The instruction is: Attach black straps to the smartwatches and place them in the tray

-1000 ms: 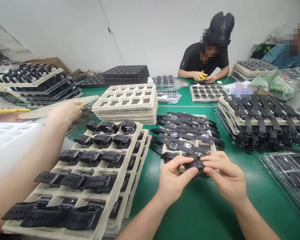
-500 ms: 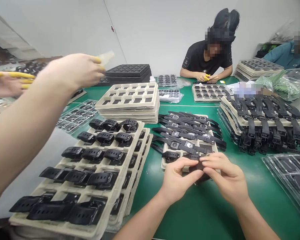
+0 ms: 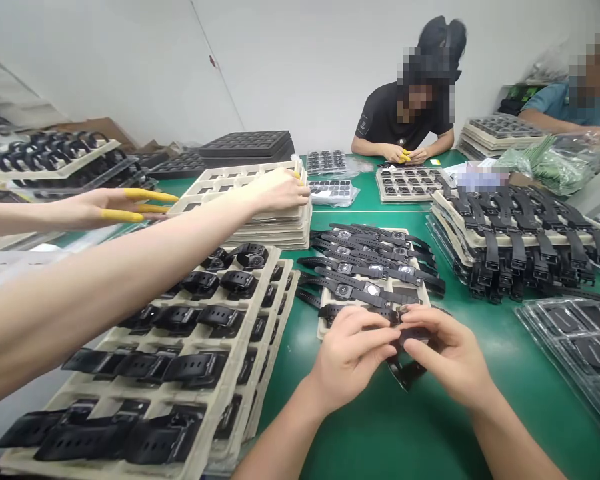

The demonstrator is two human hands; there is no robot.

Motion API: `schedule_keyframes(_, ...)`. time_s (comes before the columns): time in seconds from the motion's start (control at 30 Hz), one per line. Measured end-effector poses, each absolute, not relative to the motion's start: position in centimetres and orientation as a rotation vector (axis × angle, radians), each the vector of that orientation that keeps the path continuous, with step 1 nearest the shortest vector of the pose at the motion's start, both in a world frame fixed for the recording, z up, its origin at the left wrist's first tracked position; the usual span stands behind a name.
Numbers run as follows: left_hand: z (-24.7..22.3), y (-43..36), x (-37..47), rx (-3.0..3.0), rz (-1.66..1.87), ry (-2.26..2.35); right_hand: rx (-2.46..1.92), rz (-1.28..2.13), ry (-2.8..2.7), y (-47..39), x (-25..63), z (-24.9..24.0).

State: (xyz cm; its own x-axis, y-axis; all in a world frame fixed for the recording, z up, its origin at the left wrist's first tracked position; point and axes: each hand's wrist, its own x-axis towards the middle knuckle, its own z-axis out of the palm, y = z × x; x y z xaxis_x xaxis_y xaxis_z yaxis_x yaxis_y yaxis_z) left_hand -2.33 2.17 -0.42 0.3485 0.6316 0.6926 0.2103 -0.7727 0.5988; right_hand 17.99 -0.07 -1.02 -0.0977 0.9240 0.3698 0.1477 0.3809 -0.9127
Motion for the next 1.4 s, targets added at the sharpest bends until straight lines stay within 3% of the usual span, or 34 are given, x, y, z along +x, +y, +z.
schedule_keyframes(0.37,-1.0,1.1,-1.8,2.776,1.569,0.831,-1.097,0.891,-1.609,0.2,17.7,-0.6)
schedule_keyframes(0.8,-0.8,0.2,-1.8,2.805,1.374,0.912,-1.139,0.690,-1.836,-0.2,17.8,-1.1)
schedule_keyframes(1.4,-0.5,-0.1,-1.4,2.825,1.627,0.880,-1.176,0.895,-1.510,-0.6,17.6,-1.2)
